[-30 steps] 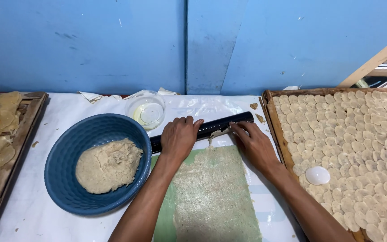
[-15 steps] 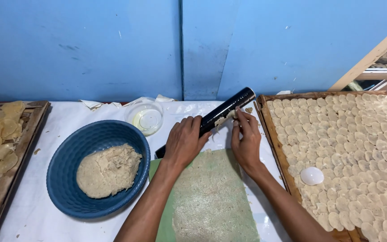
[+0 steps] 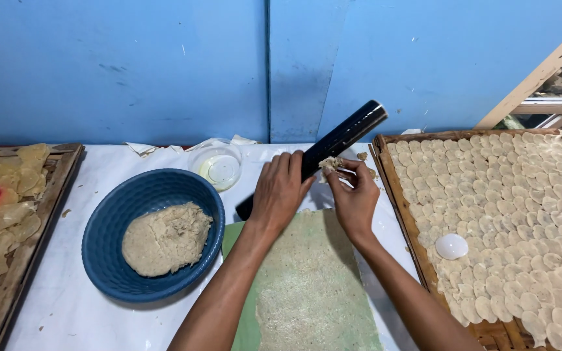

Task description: The person is rolling out dough using a pipe to create thin sheets, likely for making crackers or snacks.

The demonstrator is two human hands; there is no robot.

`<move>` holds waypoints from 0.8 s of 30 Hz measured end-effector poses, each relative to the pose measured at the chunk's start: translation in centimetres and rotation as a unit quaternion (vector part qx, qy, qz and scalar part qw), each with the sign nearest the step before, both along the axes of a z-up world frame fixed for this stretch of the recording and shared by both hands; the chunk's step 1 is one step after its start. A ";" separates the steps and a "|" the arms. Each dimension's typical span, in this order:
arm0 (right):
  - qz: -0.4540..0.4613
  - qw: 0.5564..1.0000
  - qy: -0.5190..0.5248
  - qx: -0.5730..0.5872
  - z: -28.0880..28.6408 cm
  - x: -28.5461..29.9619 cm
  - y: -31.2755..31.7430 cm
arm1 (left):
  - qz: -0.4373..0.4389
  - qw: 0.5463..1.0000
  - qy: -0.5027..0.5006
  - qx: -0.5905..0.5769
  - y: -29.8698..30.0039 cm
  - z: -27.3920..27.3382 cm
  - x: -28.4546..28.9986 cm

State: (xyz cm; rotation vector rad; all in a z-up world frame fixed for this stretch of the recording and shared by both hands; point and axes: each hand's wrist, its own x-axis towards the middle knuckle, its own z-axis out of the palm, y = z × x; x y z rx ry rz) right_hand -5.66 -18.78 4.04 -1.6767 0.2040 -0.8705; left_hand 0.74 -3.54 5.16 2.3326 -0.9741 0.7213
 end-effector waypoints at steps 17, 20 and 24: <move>0.049 0.923 0.382 0.007 4.1 -9.1 -4.3 | 0.157 0.845 0.509 -0.054 14.3 3.8 -21.2; 0.063 0.894 0.444 -0.015 4.9 -9.7 -3.4 | 0.235 0.861 0.442 -0.088 18.0 -4.1 -24.6; 0.070 0.894 0.443 -0.005 4.2 -9.3 -3.1 | 0.267 0.788 0.544 -0.106 17.0 -2.3 -25.7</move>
